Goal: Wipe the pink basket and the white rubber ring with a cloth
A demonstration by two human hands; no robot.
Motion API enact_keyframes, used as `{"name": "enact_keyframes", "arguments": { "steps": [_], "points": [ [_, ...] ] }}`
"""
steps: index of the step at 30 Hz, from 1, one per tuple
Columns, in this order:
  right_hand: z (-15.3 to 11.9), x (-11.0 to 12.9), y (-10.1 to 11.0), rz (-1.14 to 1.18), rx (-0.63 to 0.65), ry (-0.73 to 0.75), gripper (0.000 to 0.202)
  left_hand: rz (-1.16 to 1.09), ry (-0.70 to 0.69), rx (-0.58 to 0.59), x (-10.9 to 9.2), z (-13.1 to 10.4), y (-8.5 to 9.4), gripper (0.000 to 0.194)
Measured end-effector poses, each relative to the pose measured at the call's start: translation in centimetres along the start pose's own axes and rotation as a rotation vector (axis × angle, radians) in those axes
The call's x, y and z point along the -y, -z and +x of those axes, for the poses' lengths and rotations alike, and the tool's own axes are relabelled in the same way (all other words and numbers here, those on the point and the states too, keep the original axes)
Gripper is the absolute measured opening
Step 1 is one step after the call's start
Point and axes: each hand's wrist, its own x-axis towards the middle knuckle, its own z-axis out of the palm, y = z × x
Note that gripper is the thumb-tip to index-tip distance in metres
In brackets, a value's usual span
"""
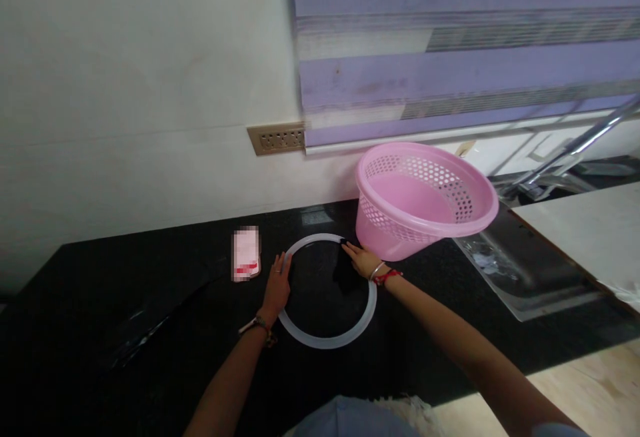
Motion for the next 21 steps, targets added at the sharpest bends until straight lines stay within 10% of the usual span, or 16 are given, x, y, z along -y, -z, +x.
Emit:
{"name": "enact_keyframes", "arguments": {
  "steps": [11,21],
  "points": [
    [4.7,-0.7,1.4,-0.076,0.057,0.186,0.057,-0.032,0.004,0.006,0.2,0.5,0.1,0.077],
    [-1.3,1.0,-0.2,-0.033,-0.036,-0.232,0.049,0.029,0.101,-0.006,-0.5,0.7,0.3,0.072]
  ]
}}
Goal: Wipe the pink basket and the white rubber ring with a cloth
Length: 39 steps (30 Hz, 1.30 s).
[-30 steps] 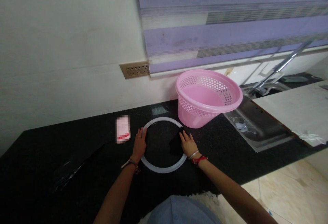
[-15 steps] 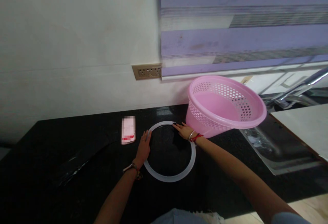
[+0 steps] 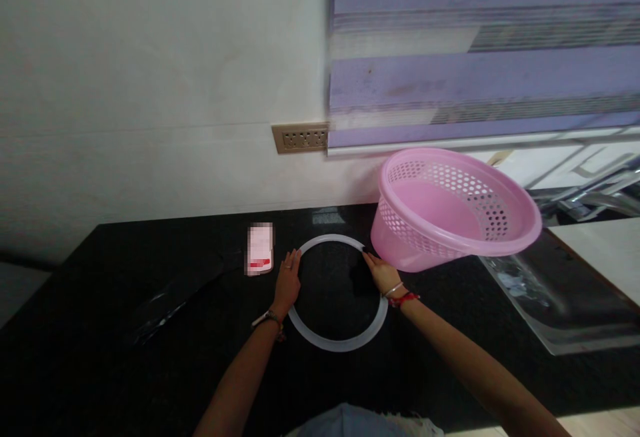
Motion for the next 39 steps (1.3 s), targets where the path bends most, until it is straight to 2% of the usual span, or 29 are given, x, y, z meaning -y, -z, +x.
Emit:
{"name": "enact_keyframes", "arguments": {
  "steps": [3,7,12,16,21,23,26,29,32,35,39],
  "points": [
    [-3.1,0.4,0.0,0.004,0.037,-0.09,0.047,0.007,0.005,0.004,0.0,0.0,0.0,0.071],
    [-6.6,2.4,-0.5,-0.003,0.047,-0.179,0.042,0.035,0.007,-0.013,0.1,0.0,-0.1,0.069],
    [-8.5,4.0,-1.1,0.032,0.031,-0.22,0.04,0.075,0.049,-0.022,-0.4,-0.5,0.1,0.066],
    [-8.0,3.2,-1.5,0.113,-0.133,-0.127,0.05,0.119,0.206,-0.08,-1.9,-2.6,0.2,0.064],
    [-6.0,2.3,-2.2,0.172,-0.079,-0.12,0.056,0.151,0.29,-0.076,-4.0,-5.8,0.4,0.065],
    [-5.3,1.8,-2.3,0.184,-0.081,-0.088,0.055,0.167,0.31,-0.059,-4.5,-5.8,1.1,0.067],
    [-4.3,0.6,-2.2,0.258,-0.107,0.039,0.056,0.175,0.269,-0.058,-4.8,-3.6,2.4,0.069],
    [-3.4,-0.7,-1.8,0.359,-0.17,0.119,0.059,0.193,0.119,-0.041,-4.3,-0.4,3.3,0.066],
    [-2.7,-1.6,-1.5,0.404,-0.27,0.06,0.058,0.2,0.004,0.039,-3.0,1.2,2.9,0.061],
    [-2.5,-1.8,-1.3,0.358,-0.324,-0.06,0.057,0.175,-0.091,0.114,-1.2,0.7,1.4,0.058],
    [-3.0,-1.5,-1.3,0.306,-0.214,-0.022,0.055,0.146,-0.079,0.047,0.1,-1.1,-0.2,0.06]
  ]
}}
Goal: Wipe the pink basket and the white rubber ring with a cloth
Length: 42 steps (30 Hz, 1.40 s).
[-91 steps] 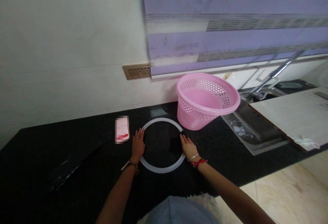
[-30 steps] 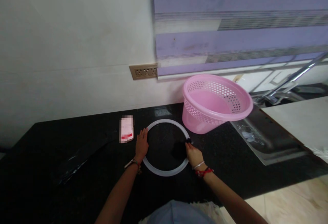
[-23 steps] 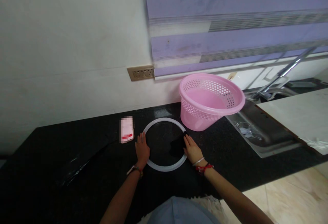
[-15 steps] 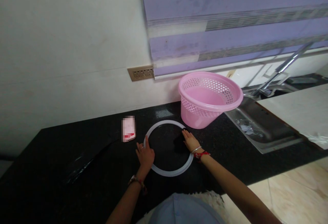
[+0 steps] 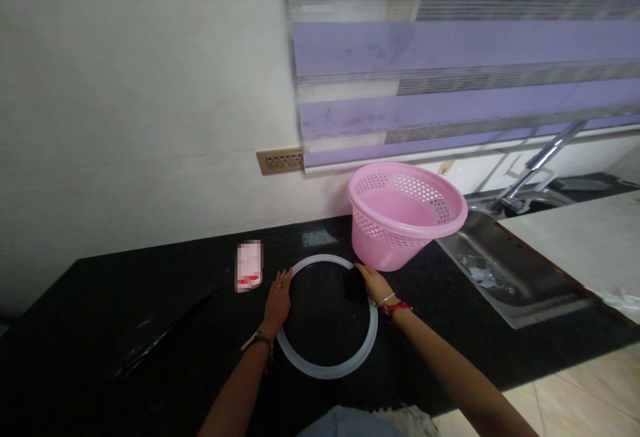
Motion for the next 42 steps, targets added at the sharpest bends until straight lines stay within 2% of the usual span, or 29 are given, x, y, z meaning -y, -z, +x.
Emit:
{"name": "enact_keyframes", "arguments": {
  "steps": [3,8,14,18,24,27,32,37,42],
  "points": [
    [-0.5,0.5,-0.2,-0.009,0.048,0.02,0.053,-0.013,0.01,-0.012,0.0,-0.8,-0.3,0.063],
    [-1.4,1.1,-1.1,-0.055,0.003,0.056,0.056,-0.028,0.073,-0.007,-0.3,-1.4,-0.2,0.066],
    [-1.8,1.6,-1.3,-0.065,0.079,-0.018,0.065,-0.067,0.079,-0.038,-0.5,-1.6,-0.1,0.062],
    [-1.4,1.8,-0.8,-0.081,0.122,-0.031,0.053,-0.082,0.081,-0.052,-0.5,-1.6,0.0,0.061],
    [-0.5,2.0,-0.7,-0.097,0.059,-0.127,0.038,-0.084,0.085,-0.066,-0.3,-1.9,-0.5,0.064],
    [0.1,1.8,-0.7,-0.098,0.021,-0.146,0.04,-0.076,0.088,-0.072,-0.3,-2.0,-0.6,0.063],
    [0.9,1.3,-1.7,-0.069,-0.091,0.016,0.057,-0.057,0.081,-0.084,-0.3,-2.1,-0.6,0.067],
    [0.6,1.6,-2.9,-0.114,-0.053,0.09,0.062,-0.047,0.075,-0.086,-0.1,-2.0,-0.7,0.066],
    [-0.2,2.2,-2.5,-0.216,0.001,0.12,0.055,-0.048,0.098,-0.068,-0.1,-2.0,-0.5,0.063]
  ]
}}
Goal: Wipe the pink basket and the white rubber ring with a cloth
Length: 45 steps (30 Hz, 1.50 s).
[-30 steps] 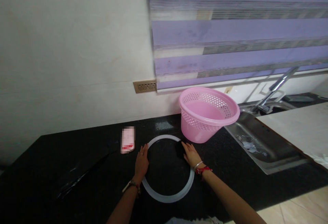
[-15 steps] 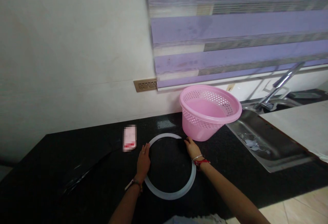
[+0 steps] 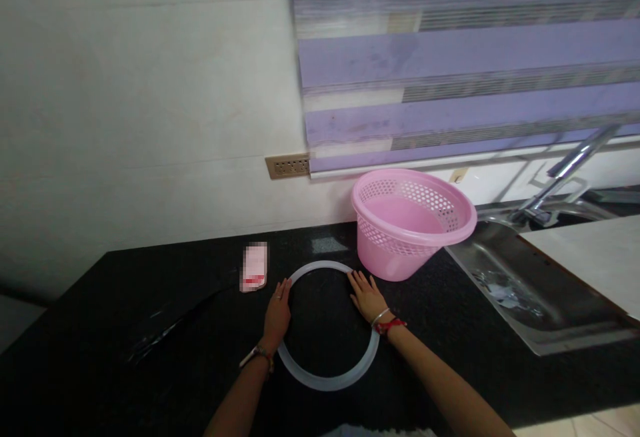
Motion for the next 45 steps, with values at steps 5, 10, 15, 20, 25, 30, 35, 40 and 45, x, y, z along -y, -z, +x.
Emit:
{"name": "enact_keyframes", "arguments": {
  "steps": [5,10,15,20,25,30,35,40,45],
  "points": [
    [-1.0,-1.0,1.0,0.022,0.07,0.032,0.058,0.019,0.037,0.041,-0.6,-0.1,0.4,0.066],
    [-4.3,-1.9,0.3,0.001,0.076,0.04,0.059,0.04,0.092,0.046,-1.3,-0.1,0.8,0.066],
    [-5.5,-1.3,-0.4,-0.022,0.052,0.019,0.06,0.034,0.094,-0.018,-1.7,-1.1,0.7,0.063],
    [-2.8,-2.2,-0.2,-0.006,0.045,0.025,0.056,0.142,0.161,-0.078,-3.0,-3.0,0.1,0.067],
    [-1.7,-3.9,0.5,0.05,0.089,0.111,0.067,0.265,0.23,-0.006,-4.6,-1.9,1.2,0.069],
    [-1.4,-3.7,1.4,0.14,0.184,0.174,0.075,0.206,0.009,0.008,-4.4,1.8,2.0,0.06],
    [-1.0,-3.4,1.4,0.113,0.178,0.183,0.077,0.159,-0.112,0.14,-3.4,2.6,0.8,0.048],
    [-1.5,-3.4,0.6,0.028,0.119,0.141,0.073,0.173,-0.091,0.143,-3.2,2.3,0.3,0.048],
    [-3.9,-3.3,-0.6,-0.011,0.011,0.097,0.067,0.186,-0.083,0.143,-3.3,2.2,0.3,0.051]
  ]
}}
